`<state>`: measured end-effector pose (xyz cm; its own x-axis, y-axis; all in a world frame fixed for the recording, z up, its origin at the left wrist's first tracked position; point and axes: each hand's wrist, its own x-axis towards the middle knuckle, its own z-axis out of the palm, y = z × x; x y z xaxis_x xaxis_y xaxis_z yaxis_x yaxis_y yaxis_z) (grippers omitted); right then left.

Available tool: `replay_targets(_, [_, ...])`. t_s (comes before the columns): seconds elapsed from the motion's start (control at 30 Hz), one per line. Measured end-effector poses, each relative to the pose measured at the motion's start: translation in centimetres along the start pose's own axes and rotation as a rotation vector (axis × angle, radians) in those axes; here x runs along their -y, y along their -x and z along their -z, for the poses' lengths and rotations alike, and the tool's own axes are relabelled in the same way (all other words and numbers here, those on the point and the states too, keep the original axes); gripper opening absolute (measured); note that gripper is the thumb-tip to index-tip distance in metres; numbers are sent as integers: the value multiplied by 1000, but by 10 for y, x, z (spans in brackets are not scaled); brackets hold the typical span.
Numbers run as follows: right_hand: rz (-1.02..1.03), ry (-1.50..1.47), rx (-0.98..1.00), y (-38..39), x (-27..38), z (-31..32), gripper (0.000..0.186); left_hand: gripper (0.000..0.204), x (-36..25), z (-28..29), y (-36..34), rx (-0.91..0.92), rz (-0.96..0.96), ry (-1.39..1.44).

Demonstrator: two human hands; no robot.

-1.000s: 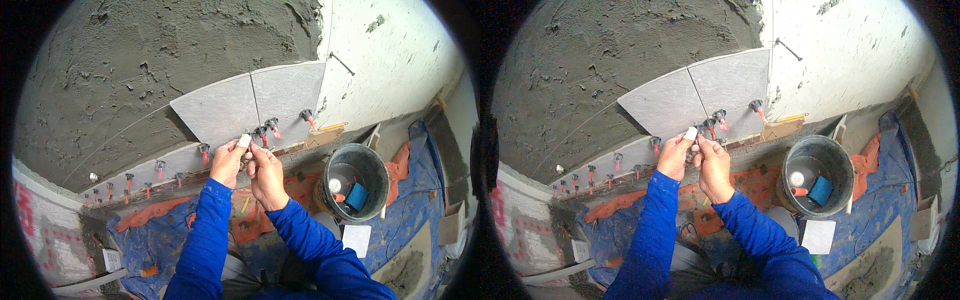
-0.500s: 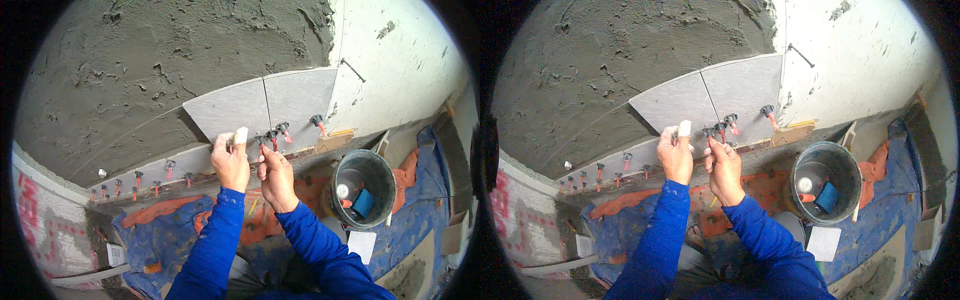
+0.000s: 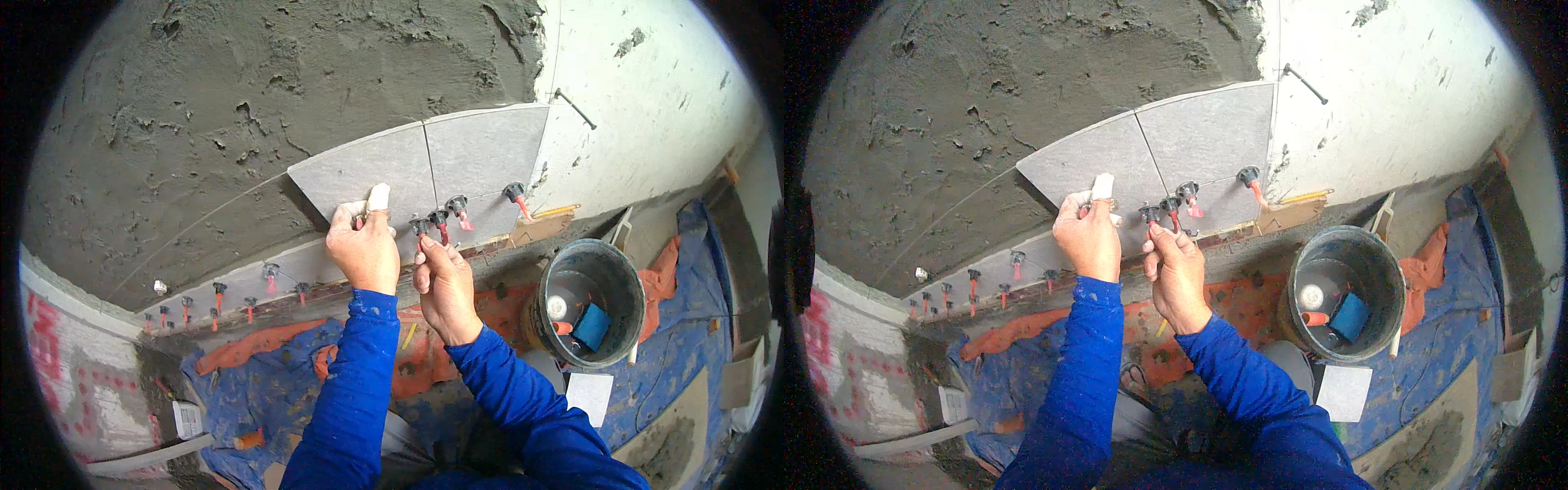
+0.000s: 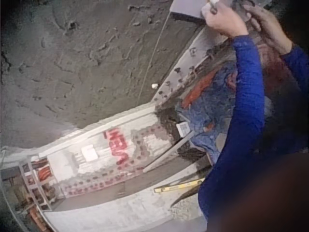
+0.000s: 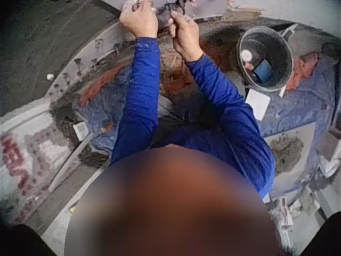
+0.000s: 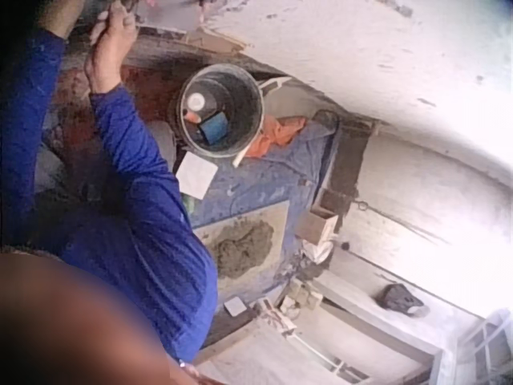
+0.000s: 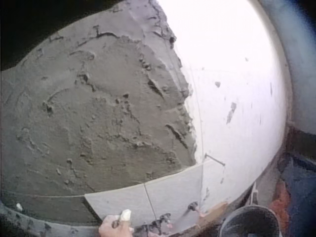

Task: The person applies adhesive to a tile using a notched trowel and places it on a wall. They then use tile leveling clips and wedges to secure the tile in place.

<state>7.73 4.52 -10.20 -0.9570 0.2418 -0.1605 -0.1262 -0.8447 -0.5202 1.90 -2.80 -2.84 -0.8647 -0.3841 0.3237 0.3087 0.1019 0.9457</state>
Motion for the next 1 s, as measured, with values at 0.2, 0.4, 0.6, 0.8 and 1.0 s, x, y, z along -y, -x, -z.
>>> replay_targets(0.2, [-19,-44,3,-3,-2,1,13,16,2,0,0,3,22,20])
replay_targets(0.4, [-18,-89,-57,1,-1,-6,11,23,3,-2,0,-29,-5,87])
replay_targets(0.6, [-135,-269,-102,4,5,-19,10,16,4,-1,0,-10,2,27])
replay_targets(0.8, [-180,-361,-133,-7,5,-26,13,23,5,2,-2,15,-42,1])
replay_targets(1.0, [86,492,-89,16,8,-9,26,22,11,19,17,194,101,-110])
